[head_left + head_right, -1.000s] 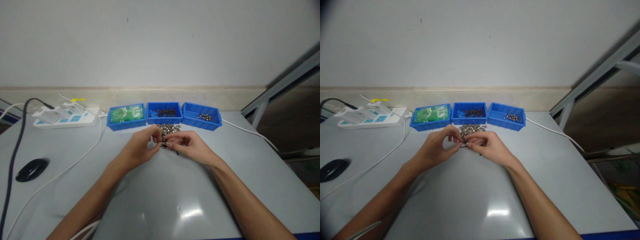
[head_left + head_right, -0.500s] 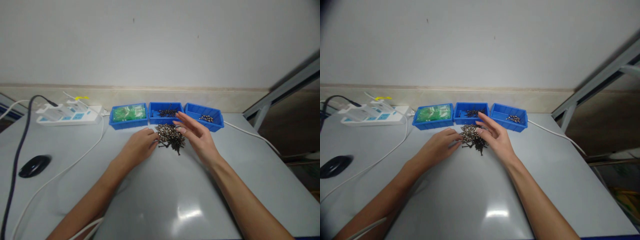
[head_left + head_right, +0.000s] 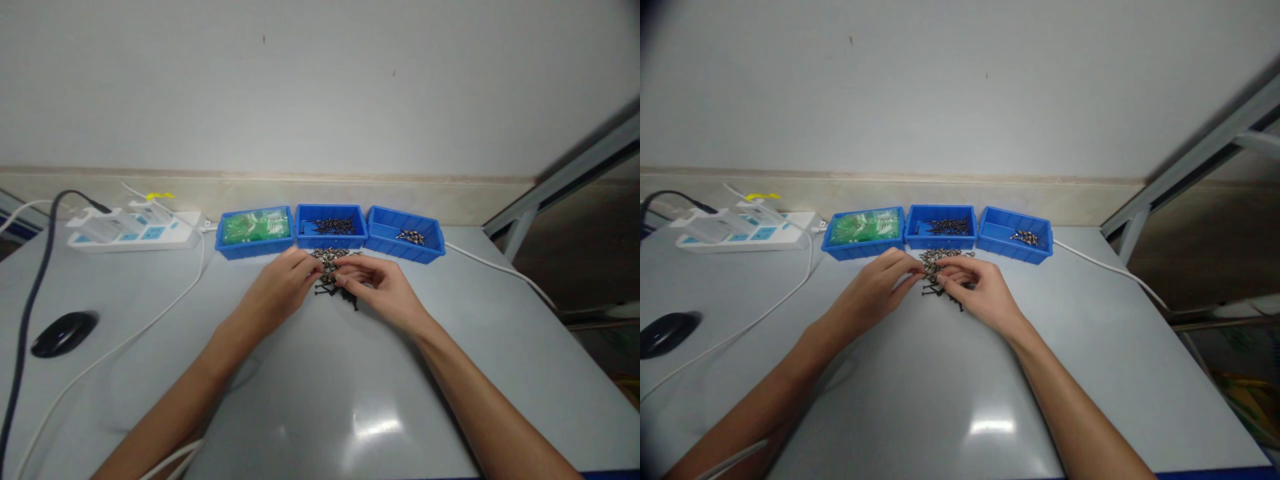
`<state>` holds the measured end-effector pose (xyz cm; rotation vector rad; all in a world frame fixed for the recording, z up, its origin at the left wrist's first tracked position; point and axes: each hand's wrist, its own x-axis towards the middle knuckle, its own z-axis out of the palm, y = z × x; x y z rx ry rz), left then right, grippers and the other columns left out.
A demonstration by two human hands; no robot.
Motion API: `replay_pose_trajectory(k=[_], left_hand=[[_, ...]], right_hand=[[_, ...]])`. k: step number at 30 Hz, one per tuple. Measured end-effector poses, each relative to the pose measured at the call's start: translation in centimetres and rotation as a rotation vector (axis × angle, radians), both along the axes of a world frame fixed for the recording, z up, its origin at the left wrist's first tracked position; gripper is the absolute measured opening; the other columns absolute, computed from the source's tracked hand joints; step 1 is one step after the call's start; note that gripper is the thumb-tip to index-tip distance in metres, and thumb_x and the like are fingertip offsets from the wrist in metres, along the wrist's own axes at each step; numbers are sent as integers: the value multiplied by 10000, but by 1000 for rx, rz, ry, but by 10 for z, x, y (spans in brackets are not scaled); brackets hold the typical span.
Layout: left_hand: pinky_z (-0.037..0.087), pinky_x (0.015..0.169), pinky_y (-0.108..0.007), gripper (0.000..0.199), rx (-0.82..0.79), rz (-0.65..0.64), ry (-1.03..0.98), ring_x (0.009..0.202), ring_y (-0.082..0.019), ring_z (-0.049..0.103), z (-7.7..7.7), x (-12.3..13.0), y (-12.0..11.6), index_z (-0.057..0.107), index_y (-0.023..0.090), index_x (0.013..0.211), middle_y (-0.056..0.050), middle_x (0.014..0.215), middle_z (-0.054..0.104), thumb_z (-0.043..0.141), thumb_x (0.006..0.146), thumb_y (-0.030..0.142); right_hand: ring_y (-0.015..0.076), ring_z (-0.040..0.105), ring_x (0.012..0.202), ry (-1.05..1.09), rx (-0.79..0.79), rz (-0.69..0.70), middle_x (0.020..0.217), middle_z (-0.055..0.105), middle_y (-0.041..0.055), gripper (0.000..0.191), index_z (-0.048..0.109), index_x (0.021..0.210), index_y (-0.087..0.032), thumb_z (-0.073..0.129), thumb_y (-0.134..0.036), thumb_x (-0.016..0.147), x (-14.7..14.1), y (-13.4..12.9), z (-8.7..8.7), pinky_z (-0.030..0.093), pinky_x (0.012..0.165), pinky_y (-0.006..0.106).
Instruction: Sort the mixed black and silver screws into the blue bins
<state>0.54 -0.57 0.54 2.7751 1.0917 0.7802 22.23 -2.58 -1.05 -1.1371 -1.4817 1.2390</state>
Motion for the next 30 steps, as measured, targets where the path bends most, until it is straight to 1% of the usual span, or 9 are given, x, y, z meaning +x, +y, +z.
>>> replay_pose_trajectory(k=[5, 12, 16, 18, 20, 22, 24, 27, 30], left_hand=[[518, 793, -309, 149, 48, -57, -81, 854, -183, 611, 2, 4, -5, 626, 162, 939, -55, 899, 670, 504, 1021, 186], [517, 776, -282, 86, 8, -93, -196, 831, -160, 627, 1, 4, -5, 634, 178, 960, -33, 885, 682, 557, 998, 177], [532, 803, -313, 72, -27, -56, -139, 866, -182, 639, -2, 1, -2, 642, 177, 972, -48, 916, 691, 572, 986, 190], [538, 825, -337, 79, -58, -9, -51, 903, -201, 639, -6, -3, 1, 651, 176, 999, -63, 959, 697, 576, 972, 170], [542, 841, -360, 106, -105, 52, 52, 940, -222, 635, -11, -6, 5, 659, 173, 1030, -76, 997, 698, 587, 954, 152], [544, 851, -377, 109, -156, 96, 123, 963, -238, 630, -15, -8, 8, 666, 165, 1023, -86, 1008, 694, 593, 943, 148], [543, 858, -381, 97, -193, 108, 148, 964, -239, 629, -18, -9, 10, 670, 159, 985, -88, 997, 690, 583, 945, 149], [540, 848, -369, 85, -216, 103, 145, 939, -231, 636, -19, -9, 11, 664, 153, 926, -84, 962, 690, 581, 939, 143], [528, 776, -328, 71, -228, 100, 73, 848, -212, 652, -17, -7, 11, 652, 157, 896, -62, 884, 704, 592, 929, 137]], right_hand=[[207, 761, 869, 138, -122, 62, 999, 793, 77, 340, 779, 1042, -208, 850, -368, 750, -3, -2, 2, 616, 817, 349], [164, 726, 684, 206, -209, 42, 736, 761, 33, 287, 778, 913, -192, 873, -383, 721, -4, -2, 5, 576, 659, 288], [152, 695, 631, 212, -249, 30, 691, 751, 28, 296, 761, 873, -186, 903, -359, 680, -3, 0, 6, 552, 627, 284], [160, 697, 620, 232, -216, -67, 672, 743, 22, 307, 740, 847, -191, 916, -358, 658, -1, 2, 6, 562, 634, 297], [180, 722, 662, 264, -111, -275, 699, 750, 22, 310, 714, 860, -206, 906, -363, 674, 2, 5, 7, 592, 699, 333], [213, 758, 817, 298, 49, -516, 824, 777, 36, 337, 697, 952, -228, 889, -351, 705, 7, 8, 6, 606, 838, 387], [246, 738, 1050, 314, 196, -672, 1027, 779, 61, 426, 672, 1088, -249, 876, -331, 724, 12, 11, 5, 569, 984, 437], [268, 708, 1145, 284, 260, -680, 1172, 747, 80, 503, 635, 1203, -262, 847, -352, 756, 15, 12, 3, 544, 1041, 478], [238, 767, 927, 235, 170, -534, 1054, 779, 74, 427, 657, 1158, -247, 811, -397, 790, 11, 9, 4, 600, 938, 450]])
